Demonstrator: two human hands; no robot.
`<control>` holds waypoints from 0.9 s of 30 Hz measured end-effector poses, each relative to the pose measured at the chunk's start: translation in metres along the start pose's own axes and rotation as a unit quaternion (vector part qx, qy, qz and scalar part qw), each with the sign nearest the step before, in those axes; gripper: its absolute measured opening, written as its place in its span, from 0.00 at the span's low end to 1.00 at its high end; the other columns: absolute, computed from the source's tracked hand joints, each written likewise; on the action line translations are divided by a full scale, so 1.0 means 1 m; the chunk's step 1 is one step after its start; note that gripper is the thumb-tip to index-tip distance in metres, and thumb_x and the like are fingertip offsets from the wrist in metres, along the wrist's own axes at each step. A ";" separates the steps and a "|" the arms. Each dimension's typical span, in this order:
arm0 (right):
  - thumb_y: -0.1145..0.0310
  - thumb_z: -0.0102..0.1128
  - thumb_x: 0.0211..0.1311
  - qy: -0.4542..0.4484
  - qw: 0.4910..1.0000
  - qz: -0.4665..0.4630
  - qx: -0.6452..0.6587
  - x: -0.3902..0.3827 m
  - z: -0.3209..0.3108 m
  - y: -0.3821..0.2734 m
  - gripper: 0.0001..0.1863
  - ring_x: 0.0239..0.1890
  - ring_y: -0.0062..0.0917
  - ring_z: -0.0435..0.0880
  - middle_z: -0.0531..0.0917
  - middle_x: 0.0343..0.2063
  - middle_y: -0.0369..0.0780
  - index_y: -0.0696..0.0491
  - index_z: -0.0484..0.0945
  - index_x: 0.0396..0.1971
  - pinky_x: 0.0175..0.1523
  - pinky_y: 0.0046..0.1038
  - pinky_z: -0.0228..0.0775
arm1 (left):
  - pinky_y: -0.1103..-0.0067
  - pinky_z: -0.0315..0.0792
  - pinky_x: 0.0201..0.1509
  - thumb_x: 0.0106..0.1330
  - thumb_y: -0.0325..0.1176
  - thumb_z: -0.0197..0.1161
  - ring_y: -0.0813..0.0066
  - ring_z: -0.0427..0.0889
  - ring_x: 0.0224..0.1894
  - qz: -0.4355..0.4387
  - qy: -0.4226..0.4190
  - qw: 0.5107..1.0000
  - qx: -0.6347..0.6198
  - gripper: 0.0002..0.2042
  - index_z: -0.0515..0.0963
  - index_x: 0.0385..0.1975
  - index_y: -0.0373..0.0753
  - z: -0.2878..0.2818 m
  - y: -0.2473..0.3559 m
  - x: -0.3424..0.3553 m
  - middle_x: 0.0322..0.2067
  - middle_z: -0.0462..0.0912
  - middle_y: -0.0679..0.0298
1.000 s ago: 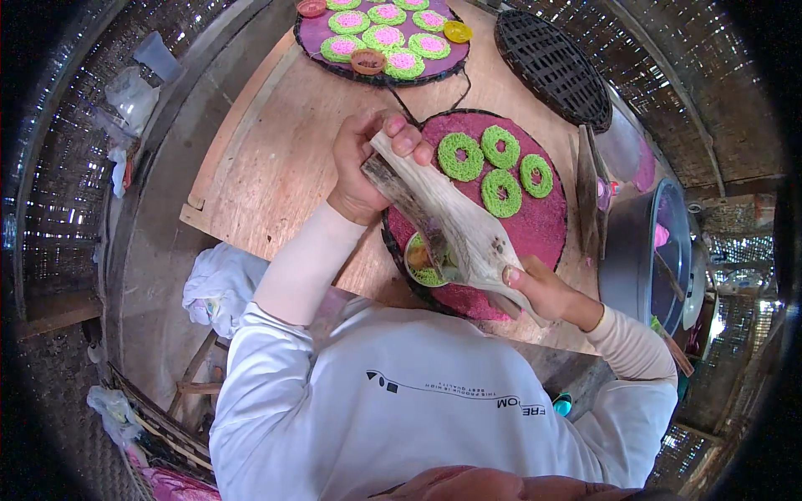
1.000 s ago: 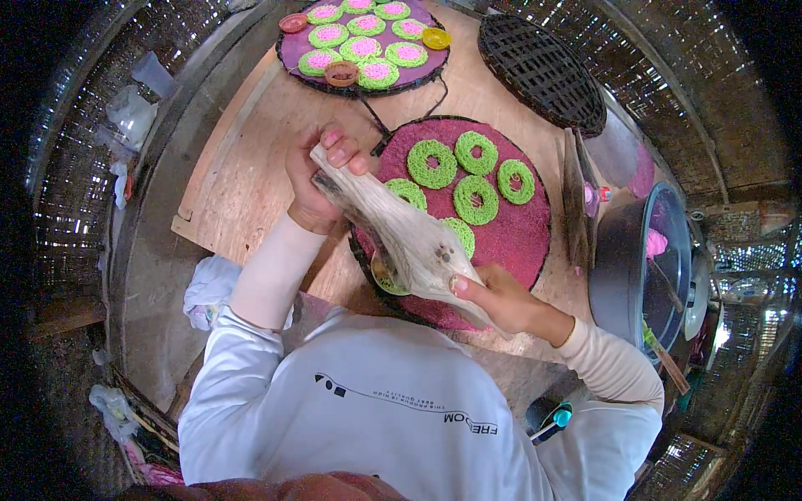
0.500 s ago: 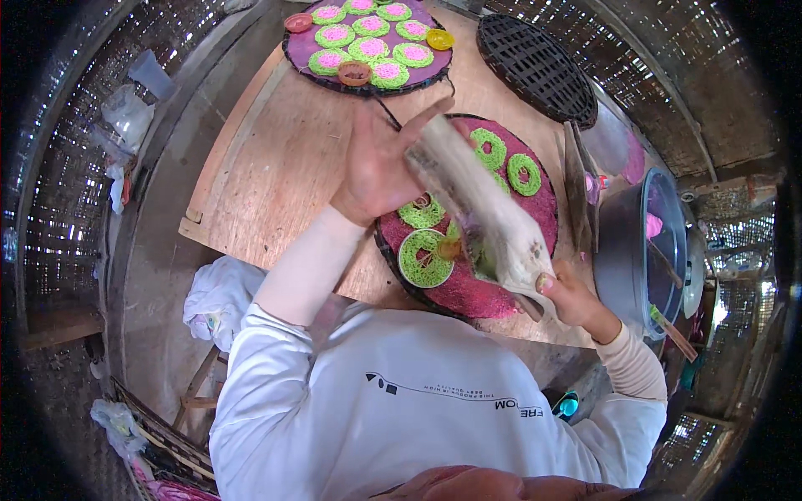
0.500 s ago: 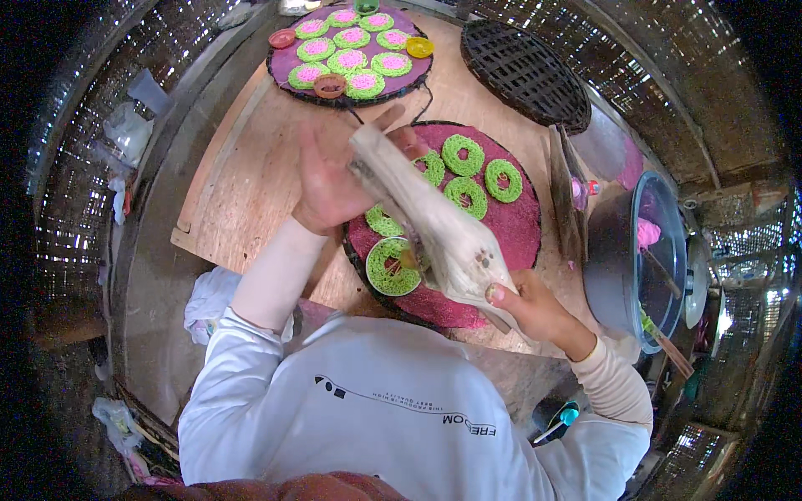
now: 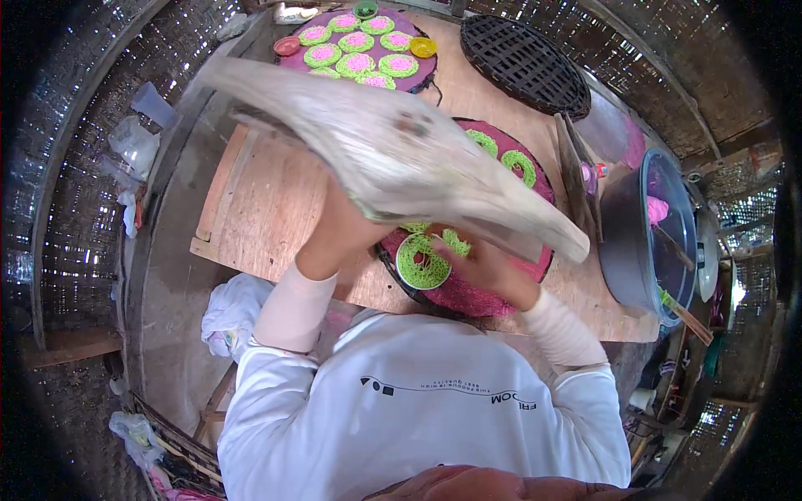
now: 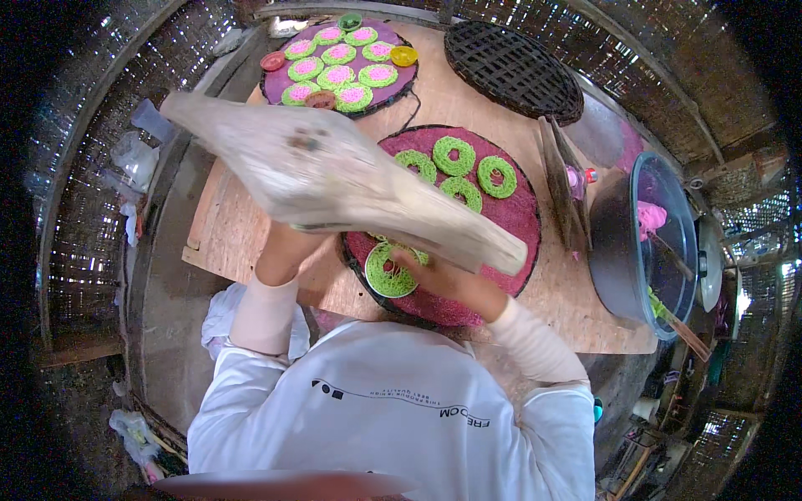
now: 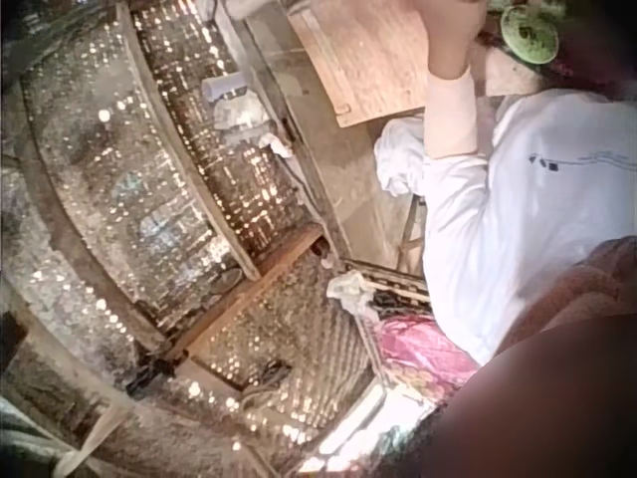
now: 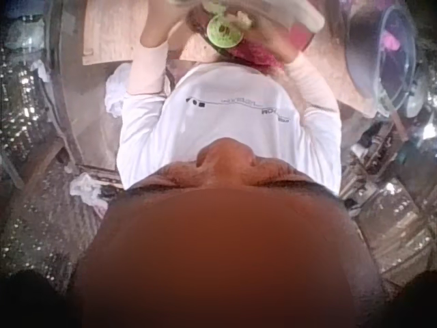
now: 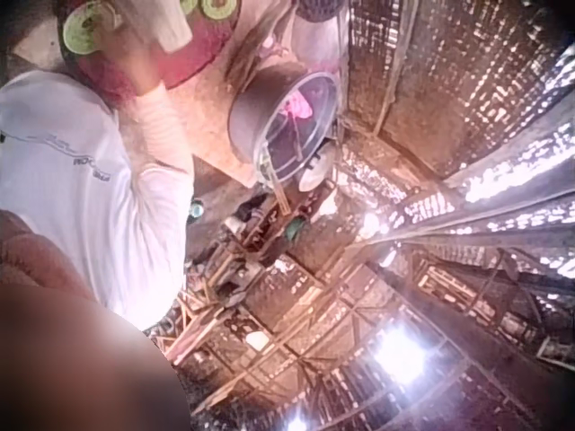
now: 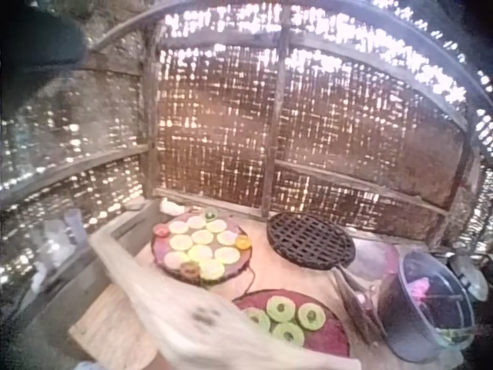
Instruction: The person uses a wooden mold and a stick to scoop green dough from a bowl and form ring-shaped cakes on a pink mat. They repeatedly fill the mold, press the dough, and release the formed rings onto the mat, creating a growing collection of green dough rings.
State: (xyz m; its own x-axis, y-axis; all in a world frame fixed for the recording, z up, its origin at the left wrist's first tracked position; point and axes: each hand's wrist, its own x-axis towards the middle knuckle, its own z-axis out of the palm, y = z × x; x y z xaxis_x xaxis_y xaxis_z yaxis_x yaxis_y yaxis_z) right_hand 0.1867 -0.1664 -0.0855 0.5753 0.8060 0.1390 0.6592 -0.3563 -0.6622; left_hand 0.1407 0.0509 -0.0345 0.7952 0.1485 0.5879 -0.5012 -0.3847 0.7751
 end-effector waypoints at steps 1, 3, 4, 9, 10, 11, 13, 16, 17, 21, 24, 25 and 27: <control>0.72 0.57 0.50 0.006 0.997 -0.025 -0.072 0.004 0.008 -0.003 0.29 0.49 0.31 0.73 0.77 0.45 0.43 0.53 0.64 0.55 0.52 0.32 0.66 | 0.72 0.67 0.51 0.38 0.34 0.75 0.65 0.75 0.45 -0.042 0.020 0.998 -0.037 0.31 0.70 0.45 0.34 -0.007 0.000 -0.004 0.42 0.76 0.58; 0.74 0.56 0.49 0.013 0.992 -0.085 -0.096 0.011 0.019 -0.014 0.31 0.50 0.35 0.73 0.76 0.44 0.45 0.51 0.62 0.57 0.52 0.34 0.66 | 0.74 0.68 0.49 0.38 0.33 0.75 0.67 0.75 0.44 -0.108 0.051 0.989 -0.086 0.30 0.70 0.44 0.33 -0.014 0.001 -0.010 0.42 0.76 0.58; 0.75 0.55 0.48 -0.021 0.994 -0.056 -0.094 0.009 0.023 -0.010 0.30 0.49 0.36 0.74 0.77 0.43 0.45 0.51 0.63 0.56 0.52 0.35 0.66 | 0.75 0.69 0.49 0.39 0.33 0.75 0.68 0.75 0.44 -0.132 0.061 0.985 -0.098 0.29 0.70 0.43 0.33 -0.017 0.001 -0.013 0.42 0.76 0.58; 0.78 0.52 0.45 -0.023 0.978 -0.079 -0.191 0.004 0.025 0.003 0.31 0.47 0.36 0.75 0.77 0.42 0.44 0.50 0.65 0.55 0.48 0.36 0.69 | 0.76 0.69 0.48 0.40 0.31 0.75 0.69 0.76 0.43 -0.162 0.079 0.979 -0.098 0.28 0.70 0.43 0.31 -0.019 0.005 -0.017 0.41 0.76 0.58; 0.79 0.52 0.45 -0.015 0.977 -0.081 -0.197 0.003 0.024 0.007 0.31 0.47 0.35 0.75 0.78 0.41 0.44 0.50 0.65 0.55 0.47 0.35 0.70 | 0.76 0.69 0.48 0.40 0.31 0.74 0.69 0.76 0.43 -0.159 0.084 0.978 -0.109 0.28 0.70 0.42 0.31 -0.018 0.005 -0.017 0.41 0.76 0.58; 0.79 0.52 0.45 -0.016 0.978 -0.072 -0.195 0.002 0.022 0.008 0.31 0.47 0.35 0.75 0.78 0.40 0.43 0.50 0.65 0.55 0.46 0.35 0.71 | 0.76 0.69 0.48 0.40 0.31 0.74 0.70 0.76 0.43 -0.156 0.089 0.976 -0.120 0.27 0.71 0.42 0.31 -0.016 0.006 -0.016 0.41 0.76 0.59; 0.79 0.52 0.44 -0.006 0.978 -0.072 -0.198 0.002 0.019 0.009 0.30 0.46 0.34 0.76 0.79 0.38 0.43 0.50 0.66 0.54 0.45 0.35 0.71 | 0.76 0.69 0.48 0.41 0.31 0.74 0.70 0.76 0.43 -0.171 0.075 0.976 -0.113 0.28 0.70 0.43 0.31 -0.014 0.007 -0.015 0.41 0.76 0.59; 0.79 0.52 0.44 0.049 0.963 -0.138 -0.228 0.009 0.015 0.001 0.30 0.45 0.34 0.77 0.80 0.37 0.42 0.50 0.66 0.54 0.46 0.35 0.71 | 0.76 0.68 0.48 0.41 0.31 0.74 0.70 0.75 0.43 -0.180 0.056 0.978 -0.089 0.29 0.69 0.44 0.31 -0.011 0.006 -0.015 0.42 0.76 0.58; 0.79 0.52 0.45 0.027 0.971 -0.108 -0.211 0.006 0.015 0.001 0.30 0.45 0.35 0.77 0.80 0.38 0.41 0.51 0.66 0.54 0.45 0.34 0.71 | 0.76 0.68 0.49 0.41 0.31 0.74 0.70 0.75 0.44 -0.181 0.049 0.979 -0.080 0.29 0.69 0.44 0.31 -0.010 0.005 -0.015 0.42 0.76 0.58; 0.75 0.56 0.45 0.008 0.986 -0.042 -0.162 -0.009 0.007 0.008 0.30 0.48 0.35 0.74 0.77 0.43 0.39 0.51 0.65 0.55 0.49 0.36 0.68 | 0.76 0.67 0.50 0.41 0.30 0.74 0.71 0.74 0.46 -0.181 0.054 0.977 -0.097 0.31 0.67 0.46 0.30 -0.009 0.005 -0.014 0.44 0.74 0.58; 0.64 0.64 0.43 0.001 0.983 -0.004 -0.182 -0.012 0.003 -0.007 0.36 0.53 0.34 0.69 0.73 0.48 0.39 0.51 0.62 0.56 0.56 0.43 0.57 | 0.77 0.67 0.51 0.42 0.29 0.73 0.71 0.73 0.46 -0.194 0.072 0.968 -0.141 0.31 0.66 0.47 0.31 -0.010 0.003 -0.014 0.45 0.73 0.59; 0.59 0.66 0.41 -0.008 0.981 0.013 -0.195 -0.013 0.004 -0.015 0.40 0.55 0.34 0.67 0.72 0.50 0.39 0.51 0.61 0.57 0.59 0.46 0.53 | 0.77 0.67 0.51 0.42 0.28 0.73 0.72 0.73 0.47 -0.196 0.078 0.965 -0.154 0.31 0.65 0.48 0.31 -0.009 0.002 -0.013 0.45 0.73 0.59; 0.52 0.66 0.38 -0.004 0.981 0.024 -0.194 -0.018 0.011 -0.020 0.46 0.58 0.35 0.63 0.70 0.52 0.42 0.51 0.57 0.59 0.62 0.50 0.43 | 0.77 0.67 0.51 0.42 0.27 0.73 0.72 0.72 0.47 -0.201 0.082 0.962 -0.163 0.31 0.65 0.48 0.31 -0.009 0.001 -0.012 0.45 0.73 0.60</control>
State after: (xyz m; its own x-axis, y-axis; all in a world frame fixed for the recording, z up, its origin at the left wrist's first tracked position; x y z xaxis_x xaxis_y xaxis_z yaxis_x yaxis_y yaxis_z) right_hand 0.1579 -0.1683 -0.0827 0.6070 0.7873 0.1082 0.7674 -0.5453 -0.3373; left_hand 0.1278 0.0568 -0.0385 0.8962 0.3776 0.2330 -0.2658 0.0363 0.9634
